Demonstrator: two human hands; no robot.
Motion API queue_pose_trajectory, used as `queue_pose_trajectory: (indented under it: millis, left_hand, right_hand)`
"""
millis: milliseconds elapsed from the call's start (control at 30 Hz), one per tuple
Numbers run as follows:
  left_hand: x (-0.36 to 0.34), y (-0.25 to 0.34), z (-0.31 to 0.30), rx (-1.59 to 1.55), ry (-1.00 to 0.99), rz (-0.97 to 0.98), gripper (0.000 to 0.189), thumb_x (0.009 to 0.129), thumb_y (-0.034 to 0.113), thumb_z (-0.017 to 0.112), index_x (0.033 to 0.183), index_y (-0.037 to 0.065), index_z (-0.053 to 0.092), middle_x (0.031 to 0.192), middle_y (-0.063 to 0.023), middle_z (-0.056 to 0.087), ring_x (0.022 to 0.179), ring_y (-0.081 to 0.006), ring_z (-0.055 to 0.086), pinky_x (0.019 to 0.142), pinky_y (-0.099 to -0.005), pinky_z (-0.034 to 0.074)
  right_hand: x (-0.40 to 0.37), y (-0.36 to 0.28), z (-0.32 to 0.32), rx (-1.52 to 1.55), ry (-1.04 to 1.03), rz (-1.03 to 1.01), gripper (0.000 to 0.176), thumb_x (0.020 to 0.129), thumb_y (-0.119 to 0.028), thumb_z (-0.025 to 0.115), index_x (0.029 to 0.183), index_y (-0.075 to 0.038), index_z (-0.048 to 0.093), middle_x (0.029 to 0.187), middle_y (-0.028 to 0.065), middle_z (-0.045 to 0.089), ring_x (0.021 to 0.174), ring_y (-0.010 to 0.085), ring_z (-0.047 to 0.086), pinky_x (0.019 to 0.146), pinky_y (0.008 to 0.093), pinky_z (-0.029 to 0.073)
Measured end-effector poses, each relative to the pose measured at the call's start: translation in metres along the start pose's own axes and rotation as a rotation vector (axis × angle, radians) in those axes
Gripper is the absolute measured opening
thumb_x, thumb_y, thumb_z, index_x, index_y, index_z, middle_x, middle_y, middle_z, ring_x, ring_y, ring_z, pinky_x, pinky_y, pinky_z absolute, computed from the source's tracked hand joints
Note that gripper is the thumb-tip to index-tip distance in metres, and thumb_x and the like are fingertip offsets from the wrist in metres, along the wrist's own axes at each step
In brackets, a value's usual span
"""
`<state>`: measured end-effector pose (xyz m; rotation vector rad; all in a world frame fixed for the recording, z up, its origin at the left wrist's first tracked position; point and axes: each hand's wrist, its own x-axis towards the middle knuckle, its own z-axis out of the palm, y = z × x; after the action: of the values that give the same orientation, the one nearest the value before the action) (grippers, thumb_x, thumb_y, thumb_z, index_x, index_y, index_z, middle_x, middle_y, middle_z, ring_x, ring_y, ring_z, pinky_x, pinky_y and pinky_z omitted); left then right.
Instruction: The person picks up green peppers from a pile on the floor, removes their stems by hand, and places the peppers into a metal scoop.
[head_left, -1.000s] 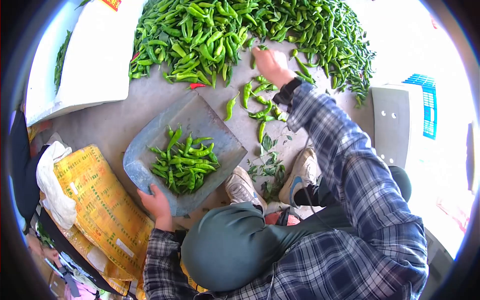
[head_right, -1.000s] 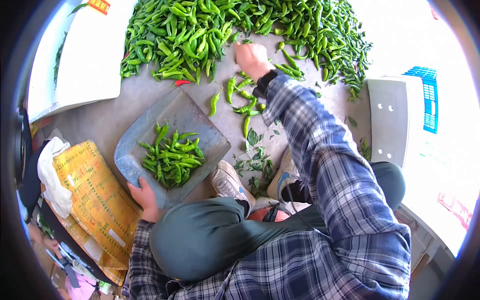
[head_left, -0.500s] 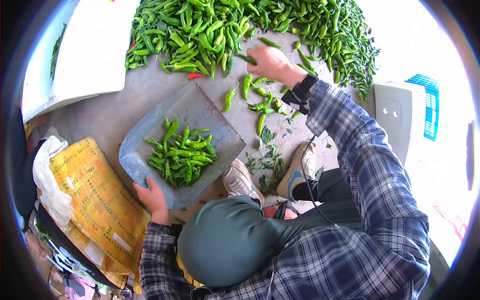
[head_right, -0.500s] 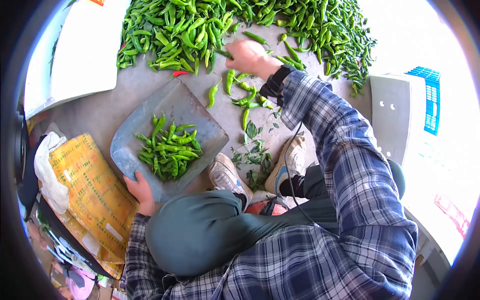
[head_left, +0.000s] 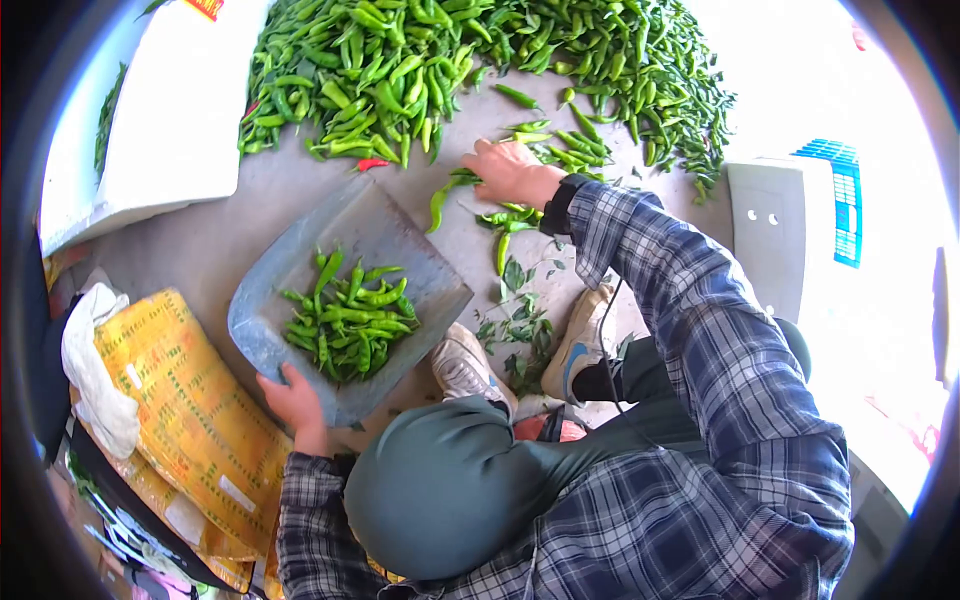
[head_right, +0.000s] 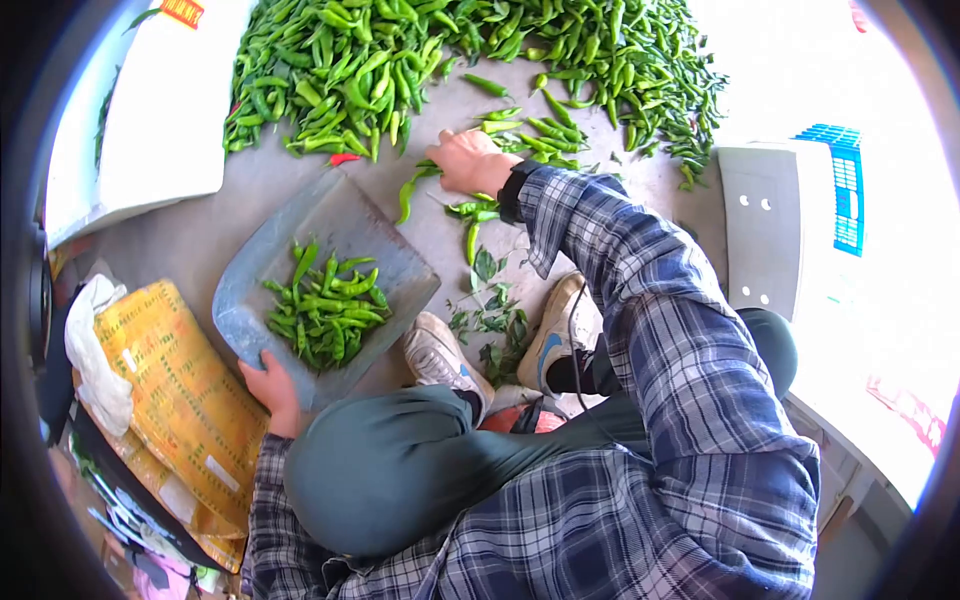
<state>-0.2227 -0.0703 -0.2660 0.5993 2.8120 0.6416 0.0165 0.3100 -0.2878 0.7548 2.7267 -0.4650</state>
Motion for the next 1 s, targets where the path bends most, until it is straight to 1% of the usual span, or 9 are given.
queue_pose_trajectory:
  millis: [267,400,467,533,633,867,900,933,1000]
  left_hand:
    - [-0.002,0.009,-0.002,-0.097,-0.043,-0.047,0.04,0.084,0.017,0.053,0.113,-0.008,0.043,0.102,-0.0273,0.056,0.093,-0.0409,0.054,0.08,-0.0421,0.041]
    - [-0.002,0.008,0.0,-0.071,-0.013,-0.009,0.042,0.084,0.017,0.053,0.115,-0.008,0.041,0.103,-0.0275,0.055,0.093,-0.0407,0.054,0.08,-0.0412,0.041]
    - [-0.002,0.008,0.001,-0.059,-0.01,-0.015,0.043,0.084,0.017,0.053,0.116,-0.009,0.041,0.103,-0.0276,0.055,0.093,-0.0404,0.054,0.081,-0.0409,0.042]
    - [-0.002,0.01,0.0,-0.063,0.009,0.019,0.043,0.084,0.016,0.053,0.117,-0.009,0.04,0.105,-0.0276,0.055,0.095,-0.0394,0.054,0.082,-0.0403,0.042]
    - [-0.003,0.013,0.0,-0.072,-0.001,0.015,0.044,0.084,0.016,0.053,0.118,-0.009,0.04,0.107,-0.0278,0.054,0.096,-0.0386,0.054,0.083,-0.0399,0.041]
    - [-0.002,0.007,0.0,-0.043,0.003,0.004,0.045,0.084,0.016,0.053,0.119,-0.009,0.039,0.108,-0.0283,0.053,0.097,-0.0389,0.053,0.083,-0.0402,0.041]
    - [-0.002,0.007,0.0,-0.059,-0.009,-0.011,0.045,0.084,0.017,0.053,0.118,-0.009,0.039,0.107,-0.0282,0.053,0.097,-0.039,0.053,0.083,-0.0403,0.041]
    - [-0.002,0.007,0.0,-0.078,-0.019,-0.024,0.044,0.084,0.017,0.053,0.118,-0.009,0.04,0.107,-0.028,0.053,0.096,-0.039,0.053,0.083,-0.0405,0.041]
    - [0.0,0.006,0.0,-0.074,-0.017,-0.02,0.044,0.084,0.017,0.053,0.118,-0.008,0.04,0.107,-0.0277,0.054,0.096,-0.0393,0.053,0.082,-0.0404,0.041]
  right_hand:
    - [-0.005,0.032,-0.021,0.229,-0.126,0.128,0.032,0.069,-0.033,0.058,0.094,-0.013,0.06,0.084,0.0138,0.063,0.081,0.0315,0.06,0.068,0.0415,0.048]
    - [0.008,0.065,-0.027,0.282,-0.032,0.156,0.04,0.065,-0.04,0.061,0.093,-0.011,0.06,0.086,0.0149,0.063,0.083,0.0312,0.06,0.074,0.0393,0.047]
    - [0.014,0.072,-0.044,0.258,-0.067,0.23,0.042,0.065,-0.04,0.061,0.093,-0.009,0.059,0.086,0.0154,0.063,0.082,0.0306,0.061,0.075,0.0375,0.048]
    - [0.023,0.089,-0.038,0.312,0.051,0.258,0.045,0.065,-0.041,0.062,0.097,-0.009,0.06,0.089,0.0167,0.063,0.084,0.0305,0.061,0.076,0.0374,0.048]
    - [0.032,0.102,-0.049,0.086,0.13,0.613,0.044,0.068,-0.036,0.061,0.104,-0.01,0.061,0.094,0.0144,0.064,0.089,0.0305,0.061,0.077,0.0382,0.049]
    - [0.036,0.108,-0.018,0.031,0.059,0.656,0.037,0.068,-0.034,0.063,0.094,-0.008,0.065,0.095,0.0162,0.063,0.09,0.0309,0.061,0.077,0.0379,0.049]
    - [0.032,0.108,-0.019,0.115,0.101,0.627,0.045,0.065,-0.04,0.064,0.096,-0.008,0.064,0.093,0.0159,0.062,0.088,0.0326,0.06,0.076,0.0391,0.048]
    - [0.029,0.105,-0.019,0.165,0.196,0.568,0.04,0.069,-0.037,0.066,0.094,-0.005,0.064,0.093,0.0143,0.064,0.084,0.0254,0.062,0.071,0.0368,0.049]
    - [0.022,0.094,-0.026,0.932,0.063,0.673,0.031,0.078,-0.028,0.064,0.095,-0.003,0.063,0.096,0.0111,0.064,0.08,0.0166,0.062,0.067,0.0317,0.051]
